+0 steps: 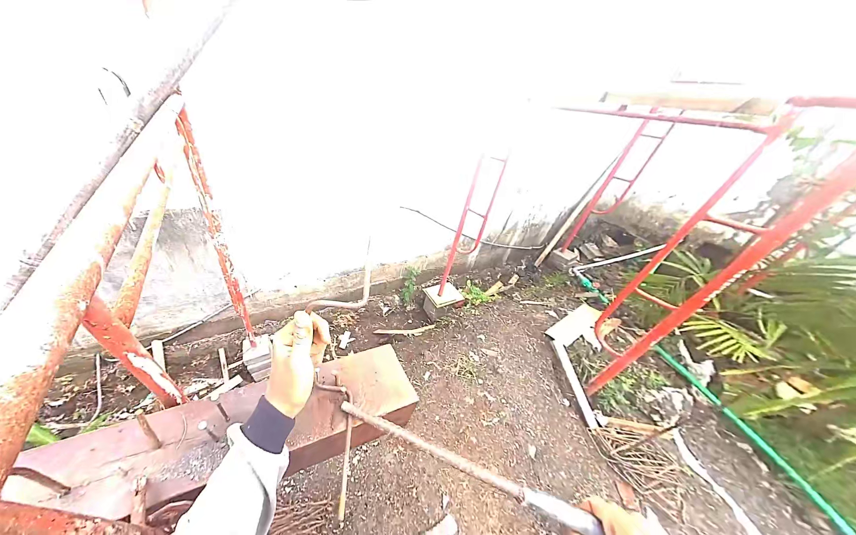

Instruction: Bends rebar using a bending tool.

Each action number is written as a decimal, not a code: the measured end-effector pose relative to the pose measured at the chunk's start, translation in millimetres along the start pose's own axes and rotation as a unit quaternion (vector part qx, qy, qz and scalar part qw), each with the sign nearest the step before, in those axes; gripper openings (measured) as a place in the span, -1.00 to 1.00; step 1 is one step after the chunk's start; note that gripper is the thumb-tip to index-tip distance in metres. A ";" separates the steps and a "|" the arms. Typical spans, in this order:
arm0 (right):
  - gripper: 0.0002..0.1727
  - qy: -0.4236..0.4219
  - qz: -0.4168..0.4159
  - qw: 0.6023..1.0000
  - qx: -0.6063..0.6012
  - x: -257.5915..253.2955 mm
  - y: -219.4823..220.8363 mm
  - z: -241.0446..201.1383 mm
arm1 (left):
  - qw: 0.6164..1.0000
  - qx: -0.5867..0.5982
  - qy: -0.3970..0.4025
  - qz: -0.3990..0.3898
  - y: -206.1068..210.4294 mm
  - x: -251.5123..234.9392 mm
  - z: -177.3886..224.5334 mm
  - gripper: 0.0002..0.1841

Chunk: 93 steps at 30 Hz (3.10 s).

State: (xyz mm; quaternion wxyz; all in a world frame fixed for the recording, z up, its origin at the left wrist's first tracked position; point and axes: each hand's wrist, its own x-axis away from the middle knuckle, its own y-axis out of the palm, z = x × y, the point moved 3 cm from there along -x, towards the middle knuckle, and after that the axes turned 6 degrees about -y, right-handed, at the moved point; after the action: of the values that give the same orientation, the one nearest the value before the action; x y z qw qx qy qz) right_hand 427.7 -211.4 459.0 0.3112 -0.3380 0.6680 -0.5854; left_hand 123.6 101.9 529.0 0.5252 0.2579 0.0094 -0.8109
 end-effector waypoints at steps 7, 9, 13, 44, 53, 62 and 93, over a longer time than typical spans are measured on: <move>-0.60 0.005 0.003 1.000 0.001 10.6 -15.5 -5.0 | 1.000 -0.025 0.012 -0.012 1.3 -3.9 3.3 -0.49; -0.58 0.019 0.006 1.000 0.005 20.3 -14.3 -6.0 | 0.999 -0.032 0.004 -0.008 0.2 -3.2 3.2 -0.47; -0.60 0.044 0.019 0.999 0.010 43.3 -8.2 -12.7 | 0.999 -0.044 -0.024 -0.014 0.9 -1.8 4.8 -0.44; -0.66 0.033 0.078 0.995 0.045 -16.4 3.8 5.1 | 0.993 -0.074 -0.076 -0.046 12.0 -21.4 9.0 -0.51; -0.67 0.016 0.074 0.996 0.040 -26.0 8.8 8.5 | 0.996 -0.031 -0.078 -0.036 8.6 -21.5 7.9 -0.49; -0.70 0.022 0.108 0.993 0.046 26.3 -10.5 -7.8 | 0.998 0.005 -0.061 -0.017 4.8 -14.8 5.1 -0.50; -0.77 0.091 0.140 0.985 0.029 75.1 -18.8 -41.8 | 0.995 -0.040 -0.064 -0.069 -1.2 -11.2 -8.8 -0.56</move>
State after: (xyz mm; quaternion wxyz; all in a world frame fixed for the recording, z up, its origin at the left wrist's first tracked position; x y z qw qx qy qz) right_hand 352.0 -250.3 481.2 0.3374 -0.1769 0.7169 -0.5839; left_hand 129.7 114.5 525.8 0.4773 0.1835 0.0258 -0.8590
